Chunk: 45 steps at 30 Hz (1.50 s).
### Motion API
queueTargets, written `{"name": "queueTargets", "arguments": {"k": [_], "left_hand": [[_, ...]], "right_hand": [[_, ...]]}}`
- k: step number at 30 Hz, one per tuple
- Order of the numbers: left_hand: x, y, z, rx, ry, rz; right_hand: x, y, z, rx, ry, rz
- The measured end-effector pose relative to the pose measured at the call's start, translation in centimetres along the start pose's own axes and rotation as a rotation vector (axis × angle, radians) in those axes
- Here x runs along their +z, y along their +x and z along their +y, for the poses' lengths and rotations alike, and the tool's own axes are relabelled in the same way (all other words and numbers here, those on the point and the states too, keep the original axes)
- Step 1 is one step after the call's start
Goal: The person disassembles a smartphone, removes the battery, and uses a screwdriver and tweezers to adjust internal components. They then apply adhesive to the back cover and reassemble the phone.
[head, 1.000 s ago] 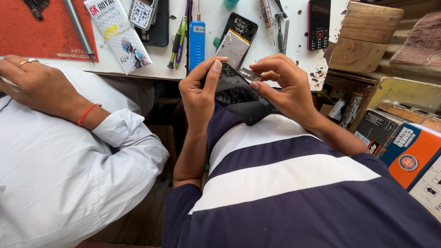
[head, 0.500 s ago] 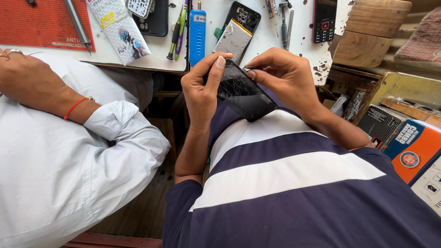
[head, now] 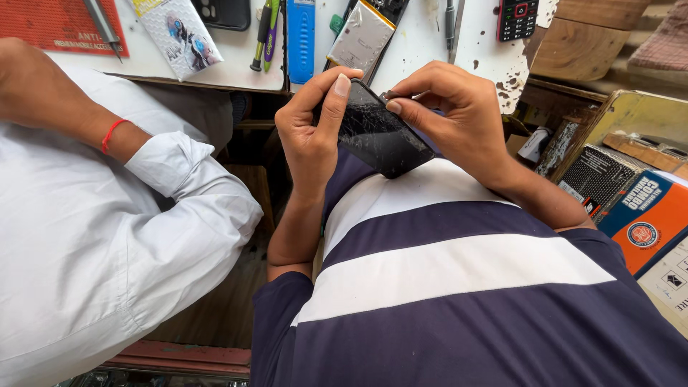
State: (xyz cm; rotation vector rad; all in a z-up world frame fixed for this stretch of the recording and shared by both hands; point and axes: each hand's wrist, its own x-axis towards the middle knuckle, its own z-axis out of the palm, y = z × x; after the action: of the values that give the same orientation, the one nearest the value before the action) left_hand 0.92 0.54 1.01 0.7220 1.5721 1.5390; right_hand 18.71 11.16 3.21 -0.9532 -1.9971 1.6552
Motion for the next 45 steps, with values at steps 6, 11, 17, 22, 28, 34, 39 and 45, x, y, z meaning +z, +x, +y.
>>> {"name": "queueTargets", "arguments": {"k": [6, 11, 17, 22, 28, 34, 39, 45], "left_hand": [[0.5, 0.0, 0.4, -0.008, 0.024, 0.005], [0.5, -0.1, 0.1, 0.002, 0.039, 0.005], [0.5, -0.1, -0.2, -0.005, 0.042, 0.008], [0.4, -0.1, -0.5, -0.018, 0.021, -0.001], [-0.3, 0.3, -1.6, -0.08, -0.245, -0.067], [-0.9, 0.3, -2.6, -0.096, -0.347, -0.097], [-0.8, 0.5, -1.8, 0.027, -0.139, -0.1], [0.1, -0.6, 1.2, 0.22, 0.349, -0.051]], "right_hand": [[-0.1, -0.1, -0.8, -0.049, -0.11, 0.028], [-0.3, -0.2, -1.0, -0.041, -0.182, 0.014], [-0.7, -0.1, -1.1, -0.009, -0.193, -0.022], [-0.7, 0.0, -0.9, -0.026, -0.193, -0.018], [-1.2, 0.4, 0.2, 0.032, -0.072, -0.108], [-1.2, 0.9, 2.1, 0.245, 0.437, -0.218], [-0.9, 0.4, 1.9, 0.219, 0.357, -0.185], [-1.1, -0.4, 0.4, 0.05, 0.046, -0.116]]}}
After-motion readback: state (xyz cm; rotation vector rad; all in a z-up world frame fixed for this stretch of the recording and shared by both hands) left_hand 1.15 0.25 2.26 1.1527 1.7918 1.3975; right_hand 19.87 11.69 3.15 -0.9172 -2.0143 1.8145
